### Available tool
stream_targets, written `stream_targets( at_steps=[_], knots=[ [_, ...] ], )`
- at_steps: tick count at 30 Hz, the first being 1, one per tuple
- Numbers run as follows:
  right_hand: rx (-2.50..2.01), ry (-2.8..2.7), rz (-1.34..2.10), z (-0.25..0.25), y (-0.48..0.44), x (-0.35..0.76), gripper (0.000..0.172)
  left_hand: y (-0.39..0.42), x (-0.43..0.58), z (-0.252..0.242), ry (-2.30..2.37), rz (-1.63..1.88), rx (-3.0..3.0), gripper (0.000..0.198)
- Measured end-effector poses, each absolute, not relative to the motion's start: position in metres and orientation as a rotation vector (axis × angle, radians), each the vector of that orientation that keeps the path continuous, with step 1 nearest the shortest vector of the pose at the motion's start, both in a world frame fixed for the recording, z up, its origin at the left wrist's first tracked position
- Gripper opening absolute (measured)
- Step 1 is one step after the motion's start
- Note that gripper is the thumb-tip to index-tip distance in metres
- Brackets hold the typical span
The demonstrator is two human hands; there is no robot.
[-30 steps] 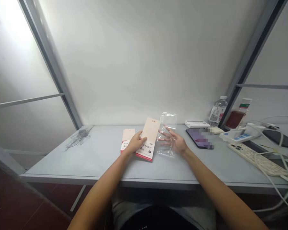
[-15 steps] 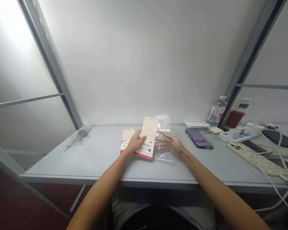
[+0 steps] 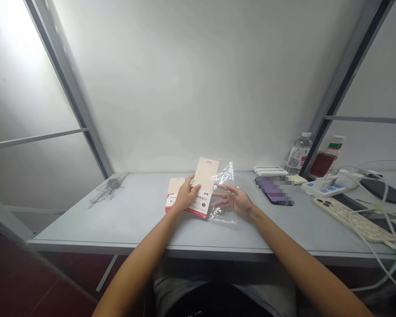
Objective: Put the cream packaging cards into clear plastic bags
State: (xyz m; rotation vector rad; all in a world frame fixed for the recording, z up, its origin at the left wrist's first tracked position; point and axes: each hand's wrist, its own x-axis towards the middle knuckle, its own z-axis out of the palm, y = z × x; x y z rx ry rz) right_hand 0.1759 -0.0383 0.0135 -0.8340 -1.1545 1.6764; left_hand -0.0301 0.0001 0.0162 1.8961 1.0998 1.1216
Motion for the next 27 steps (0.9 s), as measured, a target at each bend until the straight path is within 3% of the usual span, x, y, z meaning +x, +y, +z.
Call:
stream_targets(
  at_steps=[9, 27],
  knots=[
    [-0.939, -1.136, 1.743, 0.0069, -0.0339, 0.1715, 0.056, -0.0047, -0.0276, 0.0198, 1.072, 1.129, 1.897, 0.055],
    [-0.901, -1.235, 1.744, 0.0108, -0.0377, 0.1727, 0.053, -0.0068, -0.0262, 0.0222, 1.202, 1.322, 1.981, 0.044]
  ],
)
